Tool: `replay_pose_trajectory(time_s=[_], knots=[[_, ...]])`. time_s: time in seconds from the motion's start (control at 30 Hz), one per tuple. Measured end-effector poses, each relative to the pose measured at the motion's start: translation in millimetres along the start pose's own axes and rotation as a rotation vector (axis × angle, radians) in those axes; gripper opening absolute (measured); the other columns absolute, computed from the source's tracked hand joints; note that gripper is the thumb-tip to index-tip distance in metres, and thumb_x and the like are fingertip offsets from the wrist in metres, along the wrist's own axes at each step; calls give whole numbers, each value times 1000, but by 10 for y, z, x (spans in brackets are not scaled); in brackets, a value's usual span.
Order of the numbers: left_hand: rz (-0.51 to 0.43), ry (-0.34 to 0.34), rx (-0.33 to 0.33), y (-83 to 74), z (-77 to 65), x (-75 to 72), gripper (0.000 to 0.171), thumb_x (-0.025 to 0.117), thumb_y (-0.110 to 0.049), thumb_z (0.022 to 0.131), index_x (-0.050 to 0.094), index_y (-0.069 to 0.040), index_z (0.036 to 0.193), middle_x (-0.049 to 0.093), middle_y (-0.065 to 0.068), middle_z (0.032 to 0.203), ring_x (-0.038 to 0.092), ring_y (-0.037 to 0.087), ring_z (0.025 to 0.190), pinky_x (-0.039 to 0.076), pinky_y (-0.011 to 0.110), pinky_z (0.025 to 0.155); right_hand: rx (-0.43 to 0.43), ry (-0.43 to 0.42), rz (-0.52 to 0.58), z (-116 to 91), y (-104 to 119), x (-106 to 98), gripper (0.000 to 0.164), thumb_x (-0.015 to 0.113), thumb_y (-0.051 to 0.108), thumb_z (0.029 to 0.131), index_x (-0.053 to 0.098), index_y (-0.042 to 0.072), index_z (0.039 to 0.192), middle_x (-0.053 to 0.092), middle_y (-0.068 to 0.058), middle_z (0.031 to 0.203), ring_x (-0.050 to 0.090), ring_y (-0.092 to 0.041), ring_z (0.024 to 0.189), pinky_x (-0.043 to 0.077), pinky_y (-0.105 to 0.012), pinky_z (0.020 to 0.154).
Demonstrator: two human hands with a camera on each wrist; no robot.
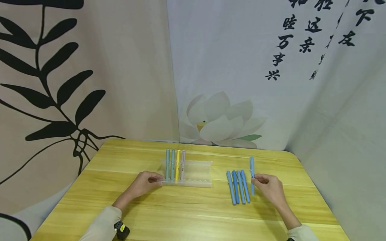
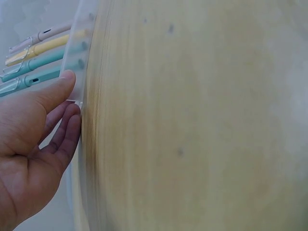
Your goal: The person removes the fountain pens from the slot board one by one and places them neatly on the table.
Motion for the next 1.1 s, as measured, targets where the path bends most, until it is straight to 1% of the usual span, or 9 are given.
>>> replay_pose_trajectory(time_s=[0.17, 0.37, 0.47, 0.57, 0.63, 0.77, 0.93, 1.1], knots=[[6, -3, -11, 2, 6, -6, 22, 76, -18, 94, 77, -9, 114, 76, 5, 111, 67, 17, 97, 55, 28, 82, 52, 37, 3, -30, -92, 14, 32, 75, 29, 95, 77, 4, 115, 77, -7, 100, 71, -25, 96, 58, -37, 79], [-1, 3, -7, -10, -2, -7, 23, 75, -18, 94, 77, -8, 115, 76, 5, 110, 67, 17, 96, 55, 27, 82, 99, 71, 1, -62, -200, 65, 37, 74, 32, 95, 76, 3, 117, 77, -10, 103, 72, -31, 101, 59, -43, 83], [0, 3, -4, -7, -4, -4, 23, 75, -18, 94, 77, -9, 115, 76, 5, 110, 67, 17, 96, 55, 27, 82, 107, 83, 2, -65, -241, 89, 39, 74, 33, 95, 75, 1, 118, 77, -11, 103, 72, -30, 99, 59, -42, 83], [6, 1, -4, -10, -5, -3, 23, 75, -18, 94, 77, -9, 115, 76, 4, 110, 67, 17, 96, 55, 27, 82, 122, 86, -3, -62, -285, 114, 38, 75, 32, 95, 76, 1, 116, 78, -10, 101, 73, -28, 97, 59, -41, 82], [9, 0, -6, -15, -5, -5, 23, 75, -18, 94, 77, -9, 115, 76, 4, 110, 67, 17, 96, 55, 27, 82, 121, 89, -7, -59, -304, 126, 37, 75, 31, 94, 76, 1, 115, 78, -10, 101, 73, -28, 96, 58, -42, 82], [11, 3, -2, -26, 0, -9, 22, 75, -17, 94, 77, -9, 114, 76, 5, 111, 67, 17, 96, 55, 27, 82, 123, 98, -12, -61, -322, 141, 35, 75, 30, 94, 76, 1, 113, 78, -12, 103, 72, -30, 98, 57, -47, 84], [6, 4, -2, -20, 5, -9, 22, 75, -18, 94, 77, -9, 115, 76, 5, 111, 67, 17, 97, 55, 27, 83, 146, 121, 2, -63, -347, 169, 35, 74, 31, 95, 76, 1, 114, 77, -13, 104, 72, -31, 97, 58, -45, 79], [-2, 6, -5, -7, -5, -7, 23, 75, -19, 94, 77, -9, 115, 76, 5, 111, 67, 17, 97, 55, 27, 82, 158, 110, 6, -65, -351, 185, 30, 73, 29, 96, 78, 4, 112, 77, -13, 106, 72, -28, 95, 59, -39, 75]])
Point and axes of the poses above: each hand's wrist, its own z-axis towards the middle knuckle, its own x-axis out of the palm, y = z × x, the point moved 5 cm from there along z, towards the middle knuckle
